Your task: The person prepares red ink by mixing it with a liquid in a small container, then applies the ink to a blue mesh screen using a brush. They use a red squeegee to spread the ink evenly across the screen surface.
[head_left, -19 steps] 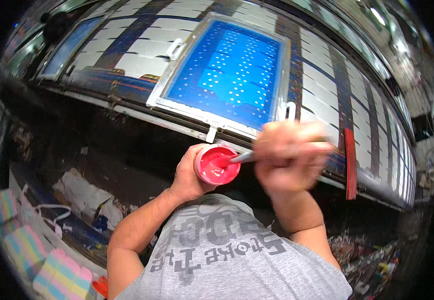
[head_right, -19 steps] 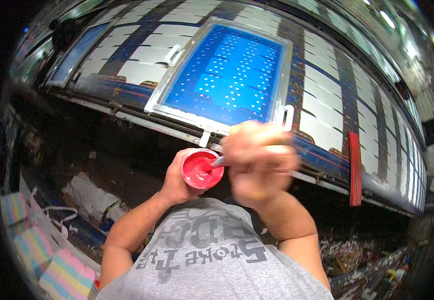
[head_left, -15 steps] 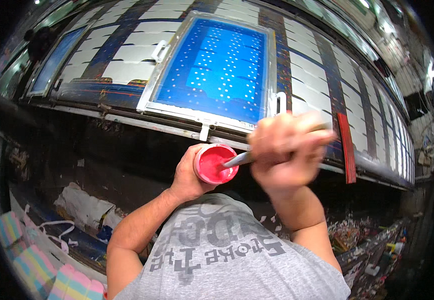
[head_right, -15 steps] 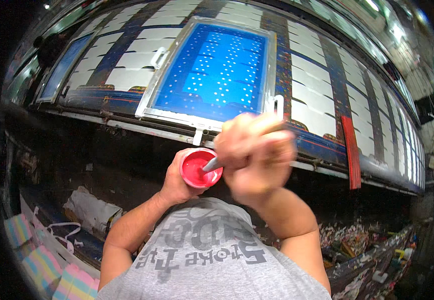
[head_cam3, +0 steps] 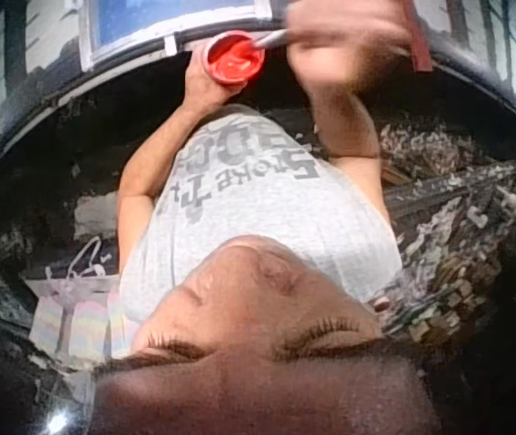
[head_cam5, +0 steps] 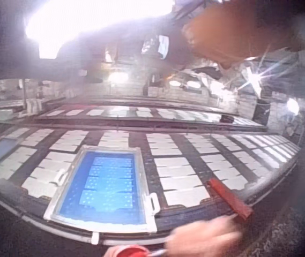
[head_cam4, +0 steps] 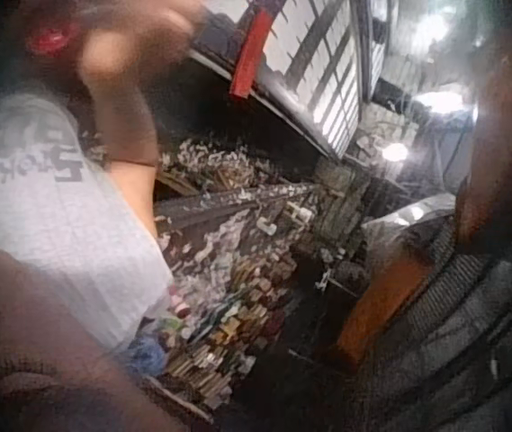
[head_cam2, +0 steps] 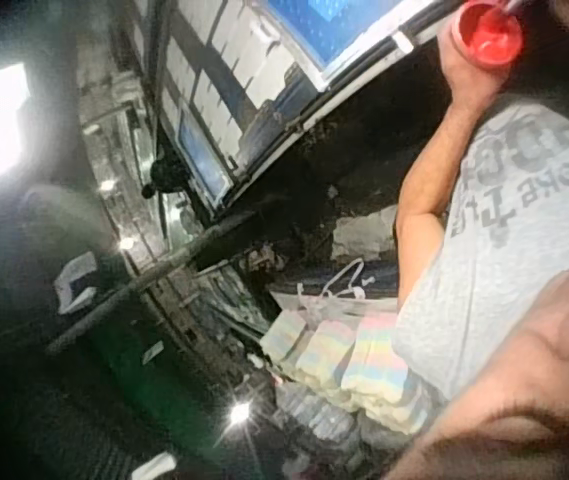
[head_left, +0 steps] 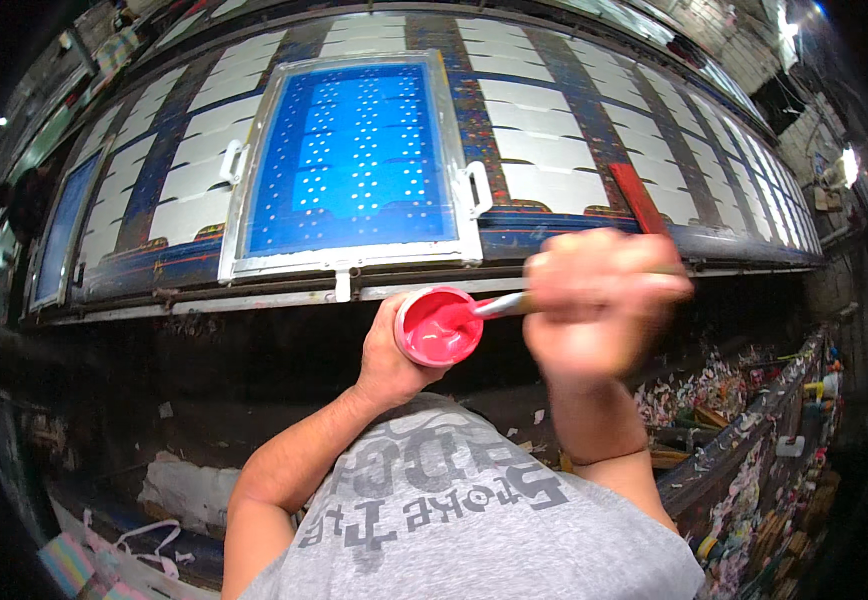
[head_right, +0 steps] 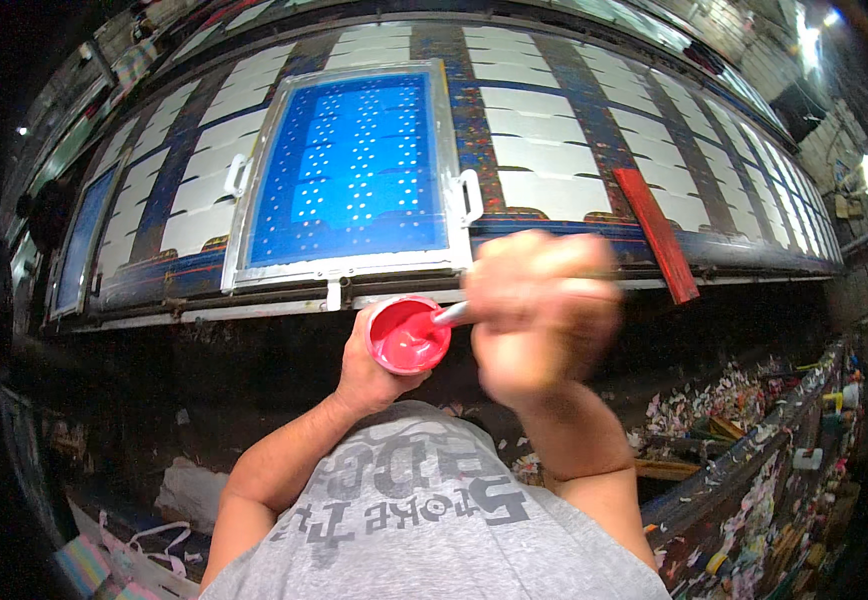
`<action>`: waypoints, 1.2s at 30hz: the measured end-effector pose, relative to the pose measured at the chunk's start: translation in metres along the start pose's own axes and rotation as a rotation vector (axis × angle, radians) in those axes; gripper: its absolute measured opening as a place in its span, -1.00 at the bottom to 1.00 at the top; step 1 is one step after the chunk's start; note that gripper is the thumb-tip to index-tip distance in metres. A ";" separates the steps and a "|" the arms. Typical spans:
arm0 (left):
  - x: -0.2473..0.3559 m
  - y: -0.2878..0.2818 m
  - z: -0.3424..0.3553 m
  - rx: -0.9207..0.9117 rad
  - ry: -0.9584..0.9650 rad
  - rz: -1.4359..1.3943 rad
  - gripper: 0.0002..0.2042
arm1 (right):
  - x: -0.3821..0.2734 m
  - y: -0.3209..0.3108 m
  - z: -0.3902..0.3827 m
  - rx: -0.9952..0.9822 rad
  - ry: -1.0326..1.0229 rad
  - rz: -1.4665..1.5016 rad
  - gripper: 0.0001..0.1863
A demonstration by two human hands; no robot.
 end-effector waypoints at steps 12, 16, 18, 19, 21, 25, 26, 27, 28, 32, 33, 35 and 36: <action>0.011 0.041 -0.015 -0.017 0.085 0.111 -0.05 | -0.017 -0.008 -0.033 -0.253 0.109 -0.003 -0.37; 0.004 0.047 -0.022 -0.036 -0.035 -0.026 -0.03 | -0.010 -0.020 -0.050 -0.273 0.189 0.066 -0.28; 0.007 0.050 -0.022 -0.026 0.008 -0.036 -0.04 | -0.016 -0.037 -0.047 -0.164 0.224 0.078 -0.28; 0.008 0.052 -0.021 -0.024 0.020 -0.047 -0.04 | -0.018 -0.039 -0.047 -0.182 0.190 0.043 -0.28; 0.008 0.054 -0.021 -0.017 0.011 -0.043 -0.06 | -0.023 -0.040 -0.046 -0.149 0.139 -0.009 -0.29; 0.008 0.057 -0.027 0.003 -0.019 -0.029 -0.06 | -0.023 -0.026 -0.049 -0.362 0.242 0.054 -0.24; 0.007 0.060 -0.027 -0.014 -0.024 -0.058 -0.05 | -0.024 -0.026 -0.048 -0.337 0.272 0.098 -0.23; 0.006 0.063 -0.026 -0.018 -0.023 -0.088 -0.03 | -0.025 -0.030 -0.045 -0.222 0.282 0.134 -0.23; 0.003 0.067 -0.025 -0.057 -0.088 -0.109 -0.02 | -0.025 -0.033 -0.043 -0.176 0.276 0.111 -0.25; 0.007 0.064 -0.023 0.011 0.016 -0.035 0.00 | -0.026 -0.034 -0.048 -0.240 0.171 -0.142 -0.26; 0.009 0.064 -0.023 0.038 0.035 0.000 -0.06 | -0.024 -0.032 -0.052 -0.354 0.218 -0.049 -0.24; 0.009 0.067 -0.022 -0.019 0.003 -0.016 -0.05 | -0.025 -0.037 -0.051 -0.388 0.288 0.078 -0.23; 0.008 0.069 -0.022 -0.045 -0.032 -0.025 -0.04 | -0.028 -0.040 -0.046 -0.322 0.264 0.139 -0.23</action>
Point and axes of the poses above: each hand's wrist, its own z-axis towards the middle knuckle, its own y-axis out of the palm, x = y × z, the point moved 4 cm from there along z, towards the middle knuckle, and after that the axes turned 5 degrees about -z, right-handed, at the moved point
